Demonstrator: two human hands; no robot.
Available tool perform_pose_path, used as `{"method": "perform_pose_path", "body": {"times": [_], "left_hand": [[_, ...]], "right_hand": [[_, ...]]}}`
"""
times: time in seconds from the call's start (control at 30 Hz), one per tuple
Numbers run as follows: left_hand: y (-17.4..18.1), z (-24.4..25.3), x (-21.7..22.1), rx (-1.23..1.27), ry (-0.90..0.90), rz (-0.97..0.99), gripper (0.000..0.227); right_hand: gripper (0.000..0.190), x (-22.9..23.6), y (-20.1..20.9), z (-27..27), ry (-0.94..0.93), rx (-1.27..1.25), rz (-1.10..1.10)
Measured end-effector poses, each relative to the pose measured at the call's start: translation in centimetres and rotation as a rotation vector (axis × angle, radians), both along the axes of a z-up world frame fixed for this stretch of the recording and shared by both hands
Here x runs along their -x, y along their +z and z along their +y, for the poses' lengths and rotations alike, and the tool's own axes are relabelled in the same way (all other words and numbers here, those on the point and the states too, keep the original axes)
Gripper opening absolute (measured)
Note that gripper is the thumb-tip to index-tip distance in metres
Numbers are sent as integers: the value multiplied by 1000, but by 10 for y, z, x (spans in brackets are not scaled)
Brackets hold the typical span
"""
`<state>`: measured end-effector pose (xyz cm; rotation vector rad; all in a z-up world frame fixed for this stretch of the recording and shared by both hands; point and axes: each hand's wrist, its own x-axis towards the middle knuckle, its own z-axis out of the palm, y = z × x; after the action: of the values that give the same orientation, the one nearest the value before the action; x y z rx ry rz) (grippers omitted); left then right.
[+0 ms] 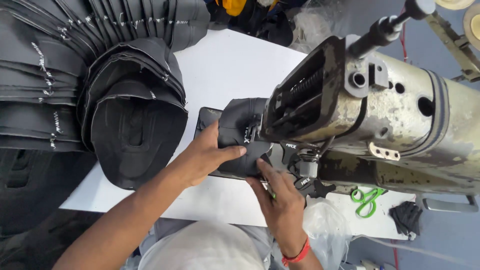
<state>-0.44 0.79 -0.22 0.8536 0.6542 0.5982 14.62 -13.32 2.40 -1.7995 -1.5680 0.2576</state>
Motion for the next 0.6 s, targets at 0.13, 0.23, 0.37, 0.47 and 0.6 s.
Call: {"method": "perform_pose_path", "body": {"times": [0.13,0.23,0.37,0.47,0.6], "left_hand": [[10,-3,-1,-148,34,182,61],[26,-4,0,-349,20,476,64],[25,-2,-1,-400,-7,585,70],[20,3,-2,-436,-8,518,70],[21,13,-3,-527,-34,592,80]], "right_hand": [[47,7,-14,-4,-20,8,-31],[49,12,-21,-6,-26,-8,-22],[51,16,-27,-7,-39,-18,-25],[52,19,-29,-6,-51,-20,-36],[51,20,-26,2,-61,-23,-33]]}}
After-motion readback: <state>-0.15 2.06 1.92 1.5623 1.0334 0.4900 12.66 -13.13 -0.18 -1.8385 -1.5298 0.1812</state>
